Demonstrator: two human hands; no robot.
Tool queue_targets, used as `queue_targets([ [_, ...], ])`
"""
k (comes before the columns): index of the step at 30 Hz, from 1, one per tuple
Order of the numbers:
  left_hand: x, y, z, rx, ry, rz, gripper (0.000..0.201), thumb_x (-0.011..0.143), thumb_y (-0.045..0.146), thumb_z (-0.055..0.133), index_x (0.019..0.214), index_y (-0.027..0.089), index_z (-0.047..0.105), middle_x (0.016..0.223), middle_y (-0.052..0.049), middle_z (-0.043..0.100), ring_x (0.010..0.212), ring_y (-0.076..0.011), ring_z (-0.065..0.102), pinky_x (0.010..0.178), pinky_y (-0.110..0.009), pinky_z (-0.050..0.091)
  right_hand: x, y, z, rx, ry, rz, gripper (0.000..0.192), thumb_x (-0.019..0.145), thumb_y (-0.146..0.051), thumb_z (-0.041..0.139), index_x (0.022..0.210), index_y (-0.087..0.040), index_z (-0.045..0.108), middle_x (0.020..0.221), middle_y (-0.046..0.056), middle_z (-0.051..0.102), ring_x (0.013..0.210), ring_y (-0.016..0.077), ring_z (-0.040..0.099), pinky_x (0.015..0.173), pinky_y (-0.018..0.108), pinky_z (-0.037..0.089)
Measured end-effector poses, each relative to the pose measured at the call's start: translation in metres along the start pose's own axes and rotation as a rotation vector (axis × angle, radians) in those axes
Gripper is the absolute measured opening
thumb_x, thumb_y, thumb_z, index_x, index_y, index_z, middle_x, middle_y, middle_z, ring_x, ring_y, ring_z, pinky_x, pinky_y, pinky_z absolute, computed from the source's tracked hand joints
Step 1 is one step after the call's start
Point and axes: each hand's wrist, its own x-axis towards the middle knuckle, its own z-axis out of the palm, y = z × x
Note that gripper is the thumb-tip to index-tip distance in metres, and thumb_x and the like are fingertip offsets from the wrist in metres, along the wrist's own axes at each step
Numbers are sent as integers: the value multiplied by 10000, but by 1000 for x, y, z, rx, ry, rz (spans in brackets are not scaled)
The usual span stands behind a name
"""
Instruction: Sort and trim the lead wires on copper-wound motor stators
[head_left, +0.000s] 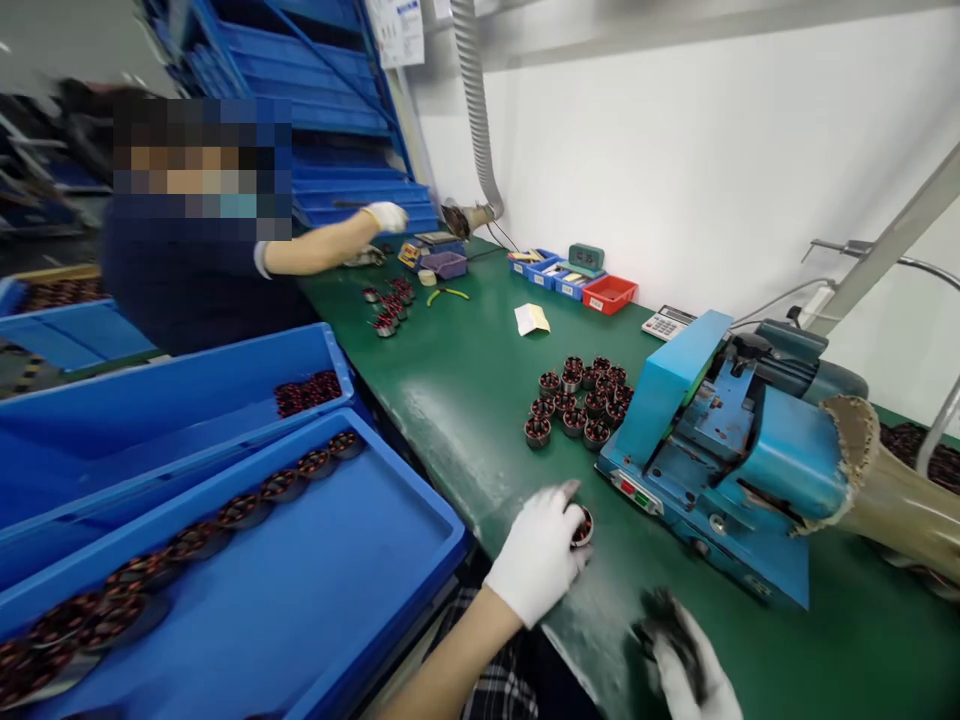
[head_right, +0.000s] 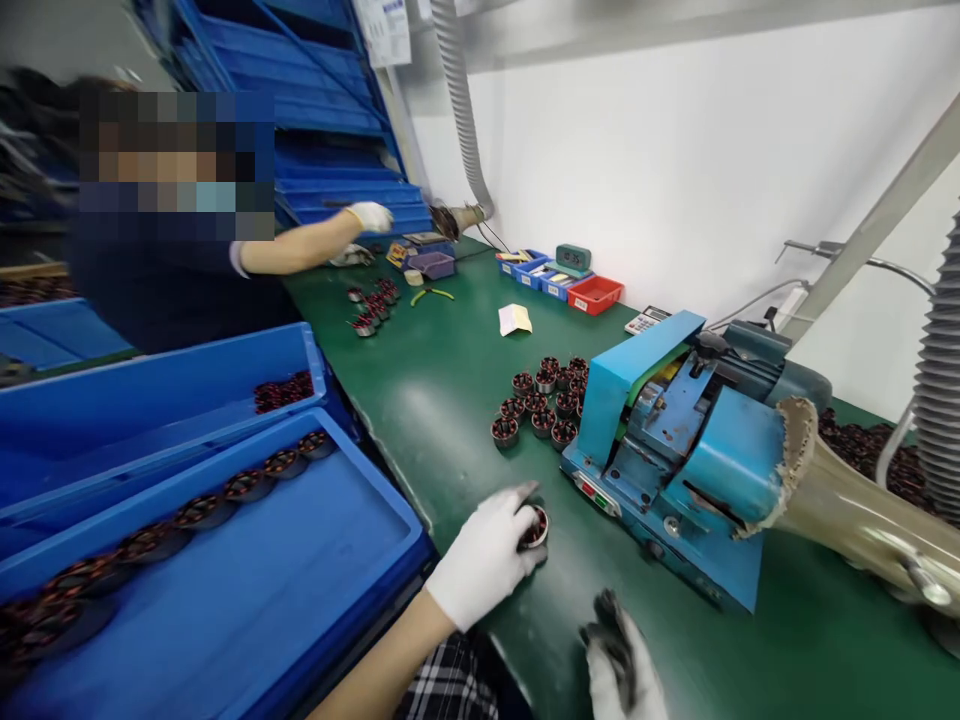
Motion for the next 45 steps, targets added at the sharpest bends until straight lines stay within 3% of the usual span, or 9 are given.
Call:
queue_targets([
  [3, -35, 20, 9, -221, -69, 115, 397, 725, 315, 651, 1099, 268, 527, 1341, -55, 439, 1119, -260, 504, 935, -392, 444, 7, -11, 13, -42, -76, -31, 608, 641, -457, 674, 1166, -171, 561, 1088, 119, 651, 864, 256, 655, 728, 339, 556],
  [8, -46, 11, 16, -209, -19, 159, 852, 625, 504, 689, 1319, 164, 332, 1362, -171, 391, 1277, -355, 318, 1050, -497, 294, 16, -26, 13, -242, -80, -176, 245, 644, -356, 682, 838, -206, 678, 867, 63, 675, 819, 229, 637, 742, 326, 528],
  [17, -26, 35, 25, -459, -130, 288, 673, 640, 279, 701, 1234, 202, 394, 1118, -58, 590, 1028, -222, 546, 1054, -414, 305, 8, -28, 17, -62, 39, -115, 160, 680, -333, 667, 735, -190, 714, 771, 54, 663, 740, 189, 605, 709, 307, 497],
  [21, -32, 43, 27, -455, -96, 258, 529, 618, 298, 710, 1086, 209, 479, 960, -36, 598, 934, -234, 556, 1023, -465, 322, 14, -43, -7, 357, 210, 77, 231, 584, -324, 769, 735, -172, 681, 702, 27, 662, 558, 120, 562, 493, 226, 462],
  [24, -34, 45, 26, -410, -64, 275, 566, 606, 316, 726, 1101, 190, 483, 907, -44, 579, 917, -242, 547, 1017, -466, 332, 21, -60, -37, 657, 364, -20, 223, 588, -306, 783, 745, -214, 655, 702, -41, 645, 575, 67, 563, 551, 171, 479],
  [31, -27, 35, 28, -510, -177, 388, 803, 640, 348, 711, 1311, 180, 304, 1212, -108, 539, 1099, -260, 515, 1040, -447, 323, 16, -37, -14, -9, -62, 93, 311, 572, -283, 765, 860, -182, 704, 885, 71, 695, 787, 208, 636, 739, 326, 518],
  [35, -27, 35, 33, -516, -173, 375, 960, 567, 368, 781, 1337, 142, 255, 1189, -122, 560, 1070, -260, 538, 1035, -430, 329, 13, -32, 10, 9, 29, 6, 160, 644, -302, 710, 749, -181, 719, 794, 57, 693, 759, 186, 625, 752, 310, 503],
  [42, -29, 41, 24, -495, -178, 340, 839, 532, 509, 768, 1221, 169, 432, 1028, -81, 602, 984, -271, 559, 1015, -451, 337, 28, -75, -43, 653, 360, -48, 218, 584, -270, 790, 767, -222, 682, 745, -42, 665, 630, 61, 592, 630, 169, 504],
  [45, -28, 35, 23, -540, -222, 375, 928, 550, 475, 763, 1310, 151, 342, 1198, -130, 547, 1131, -305, 488, 1031, -462, 321, 22, -68, -38, 339, 140, 122, 329, 561, -253, 800, 867, -195, 693, 842, 33, 700, 705, 132, 635, 651, 228, 525],
])
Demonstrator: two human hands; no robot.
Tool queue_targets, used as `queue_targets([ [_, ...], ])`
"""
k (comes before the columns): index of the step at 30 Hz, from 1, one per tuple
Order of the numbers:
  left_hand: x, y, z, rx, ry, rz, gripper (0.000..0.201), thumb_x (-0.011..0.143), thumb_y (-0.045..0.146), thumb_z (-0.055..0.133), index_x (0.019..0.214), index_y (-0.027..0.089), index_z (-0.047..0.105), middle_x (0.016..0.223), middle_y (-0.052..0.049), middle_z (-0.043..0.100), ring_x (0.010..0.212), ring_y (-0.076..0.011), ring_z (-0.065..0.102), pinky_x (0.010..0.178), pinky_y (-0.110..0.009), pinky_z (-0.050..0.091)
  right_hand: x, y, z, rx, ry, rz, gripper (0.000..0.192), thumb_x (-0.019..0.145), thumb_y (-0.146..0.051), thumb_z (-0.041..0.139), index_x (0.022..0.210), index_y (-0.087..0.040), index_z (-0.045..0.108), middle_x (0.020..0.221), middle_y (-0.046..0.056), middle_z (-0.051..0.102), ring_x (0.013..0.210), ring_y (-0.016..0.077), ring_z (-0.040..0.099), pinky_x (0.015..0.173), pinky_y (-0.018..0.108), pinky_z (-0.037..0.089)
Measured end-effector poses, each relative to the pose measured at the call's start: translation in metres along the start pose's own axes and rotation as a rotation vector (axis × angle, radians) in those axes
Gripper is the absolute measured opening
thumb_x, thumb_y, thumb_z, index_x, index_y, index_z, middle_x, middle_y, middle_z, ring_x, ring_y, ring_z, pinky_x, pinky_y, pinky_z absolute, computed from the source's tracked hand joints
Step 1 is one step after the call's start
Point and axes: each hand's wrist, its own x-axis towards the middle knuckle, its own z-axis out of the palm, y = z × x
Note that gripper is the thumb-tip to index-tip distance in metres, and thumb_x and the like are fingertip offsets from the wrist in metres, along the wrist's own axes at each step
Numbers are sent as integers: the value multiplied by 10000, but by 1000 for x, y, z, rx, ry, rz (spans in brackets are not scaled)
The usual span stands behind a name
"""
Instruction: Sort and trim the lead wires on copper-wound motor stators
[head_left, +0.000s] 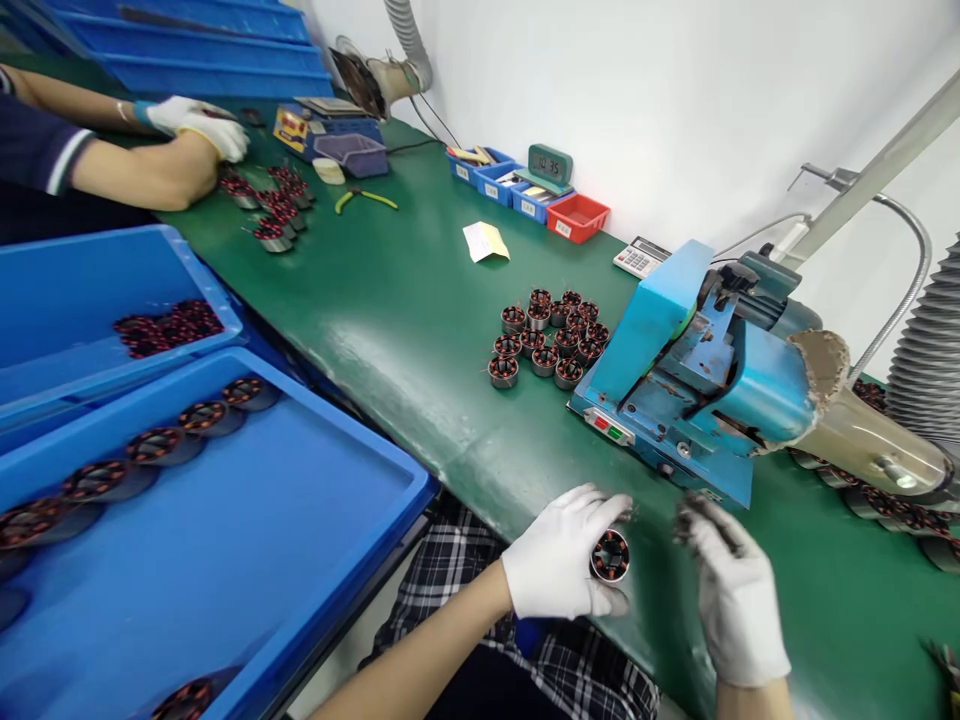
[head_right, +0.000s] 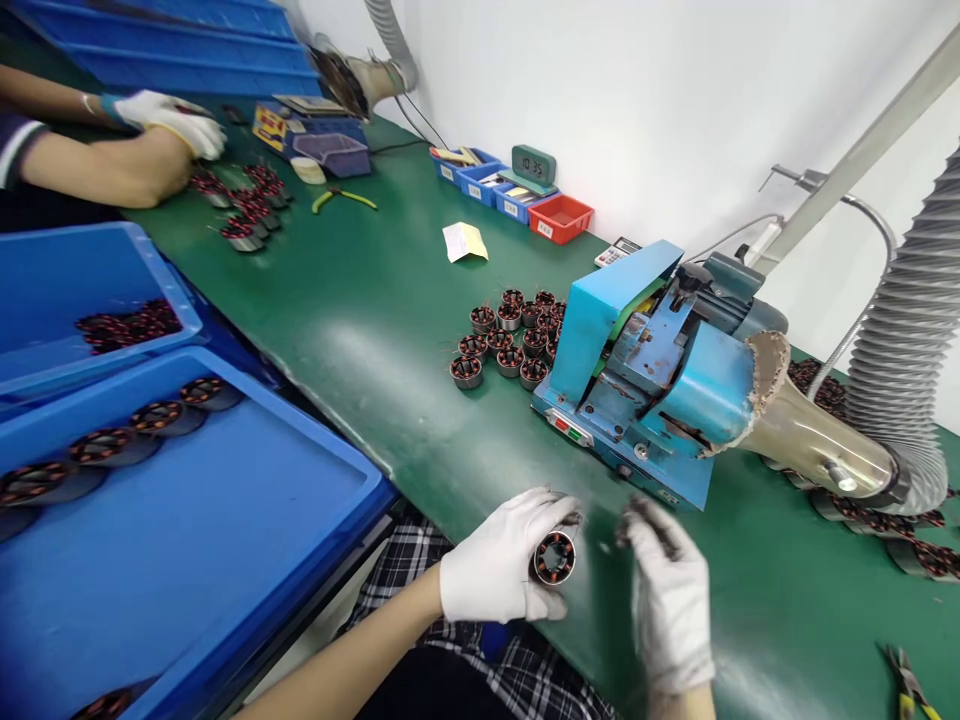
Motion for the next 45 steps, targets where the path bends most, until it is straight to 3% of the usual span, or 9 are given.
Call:
queue_targets([
  [3, 0, -5, -1, -27, -71, -33, 976, 560, 431, 774, 1354, 147, 281, 1253, -144, 527, 1178, -321, 457, 1007, -461, 356, -10, 29, 18, -295, -219, 53, 300, 569, -276, 778, 842, -173, 706, 869, 75, 704, 777, 200, 642, 744, 314, 523],
  [5, 1, -5, 0, -23, -70, -58, 1009, 533, 445, 791, 1349, 127, 289, 1237, -155, 540, 1168, -328, 467, 996, -454, 370, -15, 42, 29, -325, -172, -17, 223, 607, -310, 744, 775, -168, 709, 828, 73, 702, 774, 208, 636, 768, 333, 512],
  [12, 7, 3, 9, 46, 83, -54, 801, 465, 552, 758, 1120, 174, 493, 930, -62, 630, 917, -290, 578, 958, -474, 377, -9, 3, 4, 292, 59, -139, 191, 614, -356, 764, 729, -235, 671, 672, -28, 643, 545, 79, 567, 572, 211, 509],
  [18, 6, -3, -5, -61, -23, 91, 800, 510, 373, 797, 1197, 187, 430, 1112, -58, 591, 1004, -247, 550, 983, -384, 369, -20, 8, -12, -626, -400, -253, 278, 593, -224, 725, 870, -247, 724, 859, 61, 695, 785, 206, 644, 749, 313, 522],
  [22, 7, -6, -10, -112, -97, 92, 625, 605, 315, 778, 1141, 195, 480, 1073, -37, 628, 976, -230, 577, 980, -368, 367, -30, 35, -2, -724, -455, -343, 236, 656, -260, 676, 888, -268, 717, 807, 36, 681, 747, 192, 630, 709, 292, 506],
  [29, 5, 1, -5, -74, -22, 5, 502, 549, 337, 806, 931, 182, 520, 891, -26, 642, 850, -222, 593, 884, -370, 424, -20, 36, -7, -66, -205, 95, 216, 677, -414, 693, 667, -209, 627, 561, -25, 567, 489, 111, 497, 489, 230, 442],
  [33, 4, -1, -2, -67, -18, 0, 524, 558, 384, 796, 949, 190, 506, 894, -16, 640, 844, -217, 600, 966, -407, 370, -10, 17, -22, 275, -38, 36, 176, 686, -388, 697, 697, -241, 602, 576, -66, 562, 501, 74, 513, 545, 201, 478],
  [40, 4, -3, 1, -40, -2, -7, 609, 520, 410, 804, 1006, 194, 509, 957, -29, 635, 918, -243, 589, 955, -400, 383, -26, 19, -5, -364, -254, 128, 434, 491, -301, 805, 882, -173, 667, 895, 109, 698, 804, 256, 653, 740, 371, 520],
  [45, 5, -3, 1, -27, -5, -3, 610, 525, 422, 797, 1014, 196, 510, 955, -24, 638, 903, -237, 590, 953, -401, 381, -24, 23, 8, -775, -76, -146, 415, 479, -403, 762, 838, -206, 696, 843, 77, 665, 761, 252, 638, 705, 366, 520],
])
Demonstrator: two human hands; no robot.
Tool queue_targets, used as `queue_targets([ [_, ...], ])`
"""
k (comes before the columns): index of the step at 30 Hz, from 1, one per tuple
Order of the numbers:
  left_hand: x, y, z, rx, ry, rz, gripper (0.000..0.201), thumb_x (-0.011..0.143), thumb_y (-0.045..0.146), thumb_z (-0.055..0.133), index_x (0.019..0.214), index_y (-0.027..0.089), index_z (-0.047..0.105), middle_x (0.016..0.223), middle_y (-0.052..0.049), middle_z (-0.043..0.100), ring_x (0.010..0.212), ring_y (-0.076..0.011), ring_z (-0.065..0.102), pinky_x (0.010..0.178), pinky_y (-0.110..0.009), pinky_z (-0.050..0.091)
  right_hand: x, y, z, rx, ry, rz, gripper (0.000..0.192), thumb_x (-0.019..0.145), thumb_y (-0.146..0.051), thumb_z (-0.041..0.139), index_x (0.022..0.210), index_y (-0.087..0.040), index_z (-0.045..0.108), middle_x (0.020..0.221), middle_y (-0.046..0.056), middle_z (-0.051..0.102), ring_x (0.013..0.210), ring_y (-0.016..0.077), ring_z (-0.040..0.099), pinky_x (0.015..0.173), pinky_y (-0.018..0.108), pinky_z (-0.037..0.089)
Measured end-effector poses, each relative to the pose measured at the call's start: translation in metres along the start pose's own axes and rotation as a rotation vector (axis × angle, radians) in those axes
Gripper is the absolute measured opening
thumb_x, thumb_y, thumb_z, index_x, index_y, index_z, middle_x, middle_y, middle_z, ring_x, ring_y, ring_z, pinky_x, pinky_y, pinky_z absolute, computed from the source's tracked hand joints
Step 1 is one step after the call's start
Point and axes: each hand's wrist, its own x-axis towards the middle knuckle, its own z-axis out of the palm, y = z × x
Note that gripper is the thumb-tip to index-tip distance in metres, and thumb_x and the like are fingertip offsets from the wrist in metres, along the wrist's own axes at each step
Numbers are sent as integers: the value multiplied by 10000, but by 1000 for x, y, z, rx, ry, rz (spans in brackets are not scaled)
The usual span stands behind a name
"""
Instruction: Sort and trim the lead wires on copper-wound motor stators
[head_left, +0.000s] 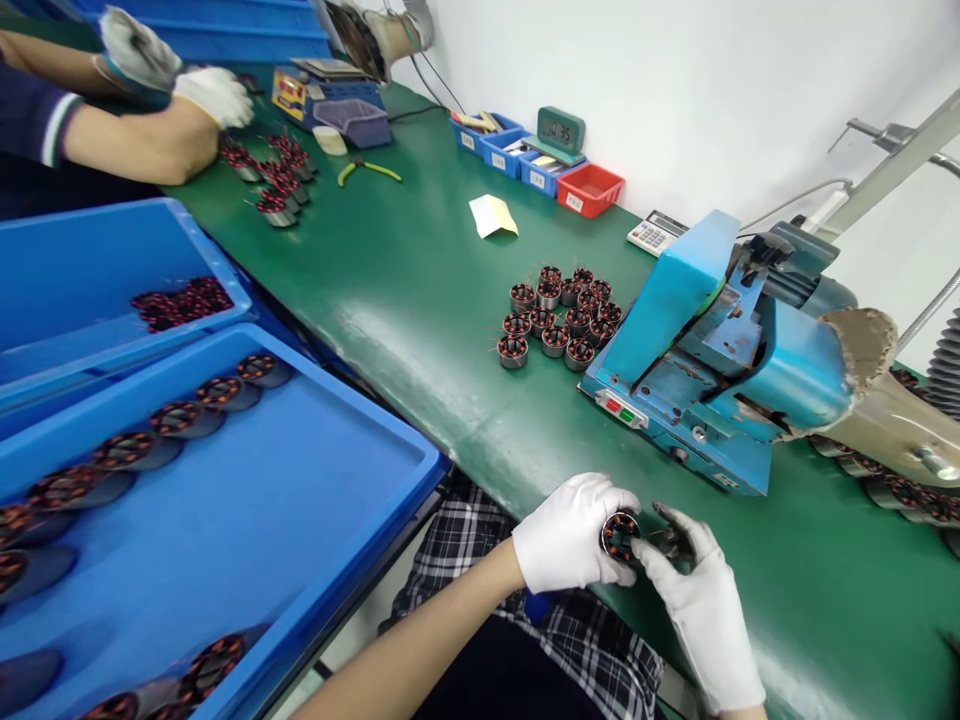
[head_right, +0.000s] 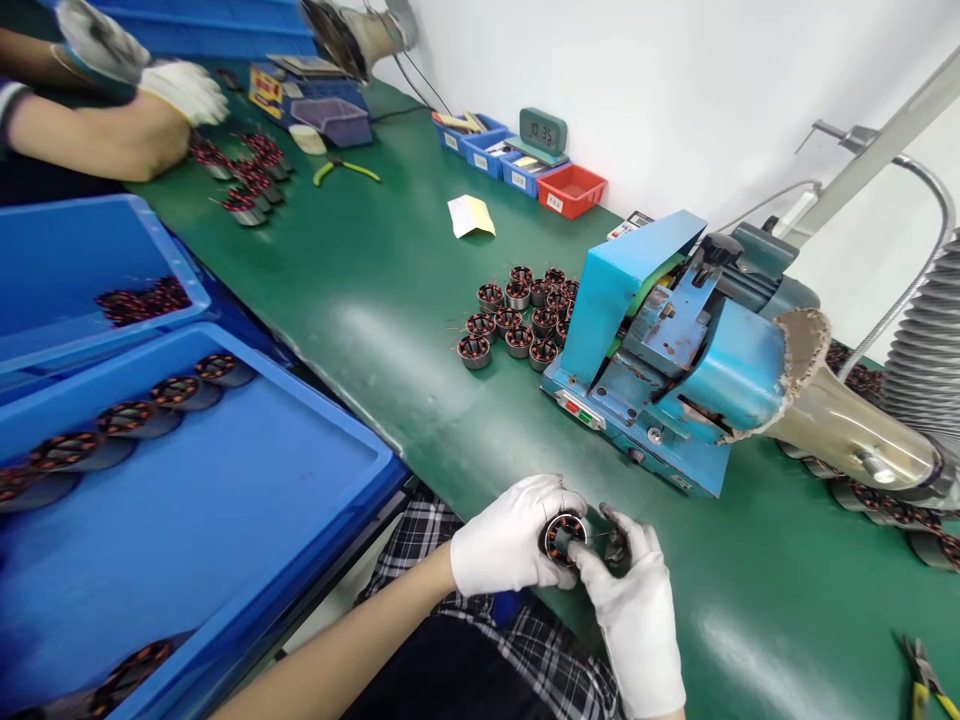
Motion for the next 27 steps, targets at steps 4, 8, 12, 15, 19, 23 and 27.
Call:
queue_targets([
  [4, 1, 0, 0, 6, -13, 17, 573, 539, 419, 788, 987, 192, 512, 896, -9, 637, 848, -220, 592, 931, -392, 394, 1, 1, -2, 17, -50, -105, 302, 581, -436, 708, 776, -205, 702, 827, 73, 646, 766, 231, 627, 713, 333, 507],
  [8, 0, 1, 0, 43, 1, 35, 578, 560, 448, 770, 999, 188, 499, 903, -24, 616, 853, -222, 575, 899, -391, 405, 1, 6, -3, 39, -153, -103, 243, 687, -434, 633, 660, -194, 655, 692, 57, 645, 667, 205, 600, 641, 301, 478],
  [12, -1, 2, 0, 73, 12, 47, 561, 568, 457, 769, 974, 184, 494, 882, -33, 587, 846, -221, 546, 826, -363, 430, 2, 7, -4, -25, -121, -82, 238, 731, -418, 593, 661, -193, 623, 675, 44, 634, 655, 195, 579, 619, 286, 445],
  [15, -2, 4, 0, 71, 17, 64, 510, 586, 408, 764, 951, 183, 488, 872, -28, 570, 832, -206, 539, 818, -346, 428, 0, 8, -6, -63, -60, -98, 224, 757, -401, 569, 681, -196, 619, 691, 36, 623, 669, 187, 567, 629, 279, 432],
  [19, -3, 5, 0, 73, 50, 51, 469, 599, 387, 748, 926, 177, 486, 870, -37, 558, 836, -211, 528, 817, -351, 424, -10, 12, -12, -131, -83, -96, 245, 762, -414, 553, 650, -205, 613, 662, 30, 607, 642, 184, 559, 607, 274, 423],
  [23, -3, 5, 1, 65, 63, 46, 436, 623, 400, 721, 921, 180, 491, 867, -40, 555, 838, -215, 528, 816, -359, 427, -12, 19, -12, -205, -37, -94, 263, 753, -433, 540, 643, -209, 624, 667, 40, 611, 636, 194, 566, 604, 285, 428],
  [27, -4, 3, 3, 42, 59, 57, 426, 635, 395, 709, 934, 185, 489, 876, -40, 564, 855, -218, 537, 841, -375, 431, 1, 20, 0, -300, -10, -179, 257, 778, -386, 490, 665, -203, 630, 706, 62, 616, 655, 206, 572, 616, 302, 428],
])
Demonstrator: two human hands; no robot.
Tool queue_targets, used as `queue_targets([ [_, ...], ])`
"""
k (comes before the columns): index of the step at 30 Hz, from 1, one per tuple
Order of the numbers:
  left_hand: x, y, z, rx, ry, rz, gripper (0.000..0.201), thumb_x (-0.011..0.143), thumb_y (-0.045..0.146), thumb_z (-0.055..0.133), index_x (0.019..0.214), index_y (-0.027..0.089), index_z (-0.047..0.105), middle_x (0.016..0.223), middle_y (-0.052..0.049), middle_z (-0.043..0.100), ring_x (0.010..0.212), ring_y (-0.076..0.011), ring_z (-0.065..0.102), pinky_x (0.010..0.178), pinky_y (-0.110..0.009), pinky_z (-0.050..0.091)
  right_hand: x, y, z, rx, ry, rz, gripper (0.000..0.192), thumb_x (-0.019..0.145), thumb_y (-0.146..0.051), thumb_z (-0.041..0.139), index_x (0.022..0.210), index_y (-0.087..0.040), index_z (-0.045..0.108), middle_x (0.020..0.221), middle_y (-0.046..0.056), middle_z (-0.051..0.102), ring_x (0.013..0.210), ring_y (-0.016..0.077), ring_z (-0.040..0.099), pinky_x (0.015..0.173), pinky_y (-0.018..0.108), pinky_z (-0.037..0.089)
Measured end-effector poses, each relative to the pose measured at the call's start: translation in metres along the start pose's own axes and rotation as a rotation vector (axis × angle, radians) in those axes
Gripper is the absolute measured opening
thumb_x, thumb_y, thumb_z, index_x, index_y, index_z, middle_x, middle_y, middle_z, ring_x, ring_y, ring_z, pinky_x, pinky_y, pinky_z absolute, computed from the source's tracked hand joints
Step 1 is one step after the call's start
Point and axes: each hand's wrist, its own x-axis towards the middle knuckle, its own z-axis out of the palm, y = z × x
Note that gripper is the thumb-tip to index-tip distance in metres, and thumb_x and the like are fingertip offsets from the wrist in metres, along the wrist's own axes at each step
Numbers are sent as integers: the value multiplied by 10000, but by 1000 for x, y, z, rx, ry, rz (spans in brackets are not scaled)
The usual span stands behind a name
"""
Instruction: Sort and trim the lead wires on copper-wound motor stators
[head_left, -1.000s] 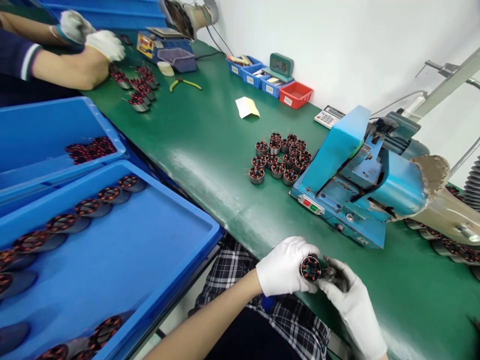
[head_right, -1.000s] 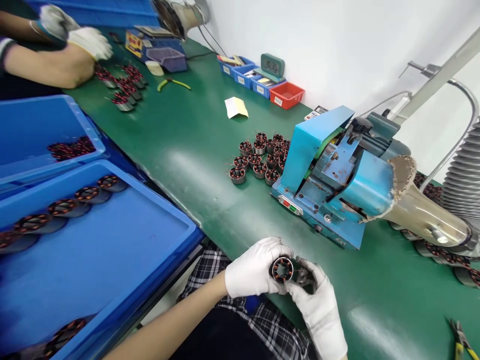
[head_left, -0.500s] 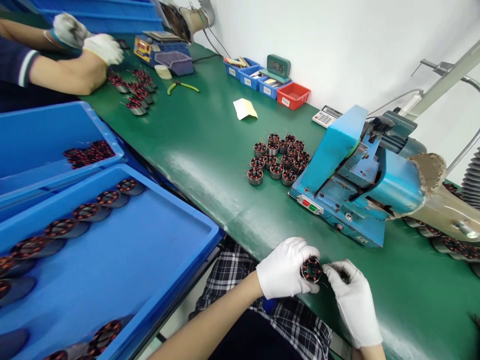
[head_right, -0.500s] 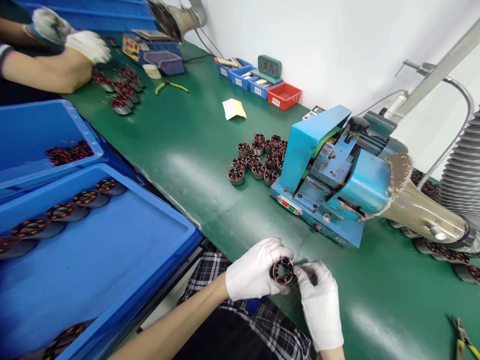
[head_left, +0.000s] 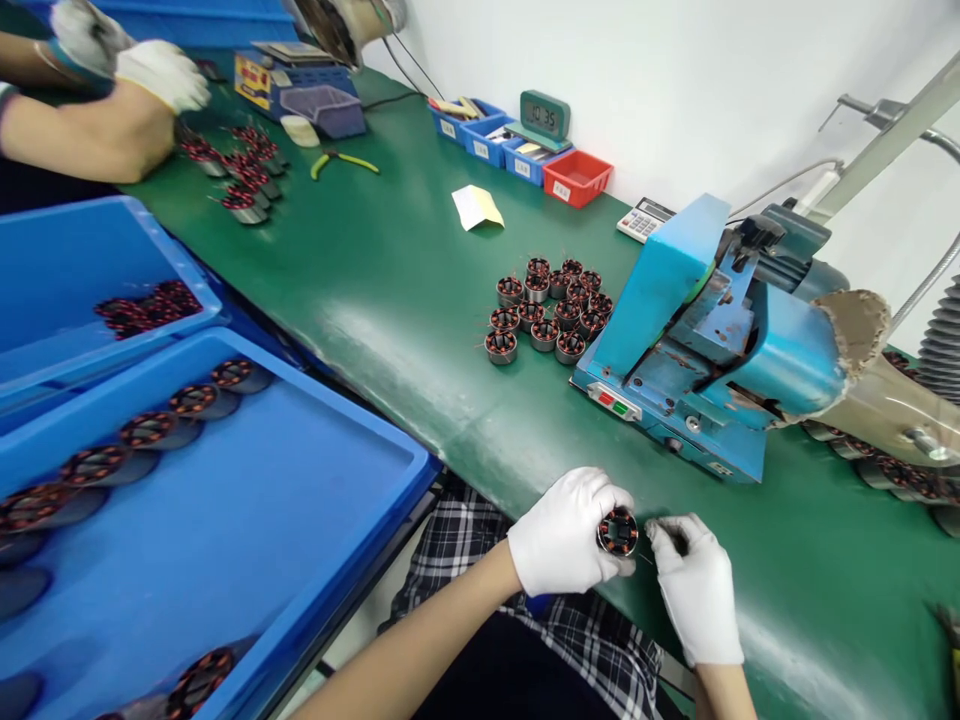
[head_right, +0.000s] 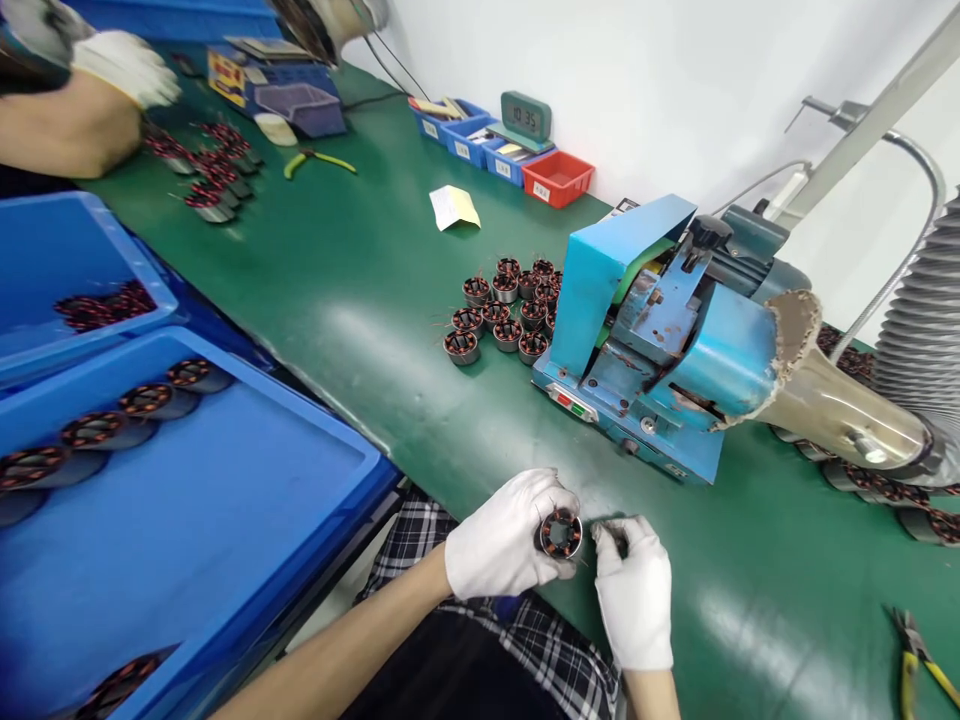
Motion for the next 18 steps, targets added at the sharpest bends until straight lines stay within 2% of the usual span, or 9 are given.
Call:
queue_targets([
  [3, -2, -1, 2, -9, 9, -15, 451, 618, 388, 724, 949, 192, 489, 904, -42, 572, 894, -231, 541, 891, -403, 415, 13, 3, 2, -51, -34, -50, 257, 779, -361, 472, 660, -199, 632, 711, 67, 619, 645, 206, 581, 609, 309, 430],
  [6, -2, -1, 4, -8, 27, -39, 458, 604, 371, 736, 948, 193, 491, 907, -40, 574, 900, -233, 542, 908, -410, 411, 16, 14, -10, -71, 28, -5, 261, 750, -391, 508, 653, -191, 644, 713, 76, 633, 650, 218, 588, 623, 327, 444],
  [8, -2, -1, 4, -6, 37, -54, 462, 590, 371, 747, 935, 192, 496, 895, -34, 577, 881, -228, 545, 913, -409, 410, 12, 21, -21, 13, 85, 84, 268, 738, -425, 547, 701, -185, 659, 741, 80, 656, 675, 223, 604, 638, 329, 464],
  [10, -2, -2, 2, -10, 36, -49, 512, 569, 382, 762, 963, 188, 499, 918, -38, 583, 898, -235, 546, 927, -413, 401, 3, 20, -27, 158, 52, 108, 261, 737, -426, 587, 791, -186, 673, 811, 79, 680, 727, 218, 628, 674, 317, 489],
  [12, -1, -3, -1, -22, 10, -23, 595, 563, 379, 771, 1047, 184, 486, 981, -51, 590, 948, -249, 540, 951, -414, 384, -6, 13, -26, 260, -71, -9, 233, 735, -376, 624, 888, -209, 679, 881, 67, 691, 778, 209, 642, 720, 305, 501],
  [14, -1, -4, -3, -37, -25, 0, 646, 582, 351, 766, 1124, 182, 459, 1038, -60, 592, 999, -253, 528, 970, -400, 370, -13, 3, -19, 259, -150, -184, 197, 749, -313, 628, 925, -243, 680, 894, 48, 693, 792, 197, 647, 728, 298, 505],
  [16, -1, -5, -5, -42, -49, 1, 637, 607, 309, 755, 1152, 186, 448, 1055, -54, 597, 1019, -245, 521, 974, -381, 369, -16, -3, -10, 191, -118, -350, 132, 787, -272, 594, 887, -260, 679, 840, 29, 694, 759, 181, 646, 695, 288, 505],
  [18, -1, -5, -5, -35, -43, -12, 596, 607, 302, 758, 1118, 193, 472, 1035, -45, 601, 1007, -238, 522, 978, -379, 365, -18, -2, -3, 63, -7, -481, 105, 818, -252, 561, 836, -249, 665, 791, 22, 688, 714, 168, 635, 661, 282, 495],
])
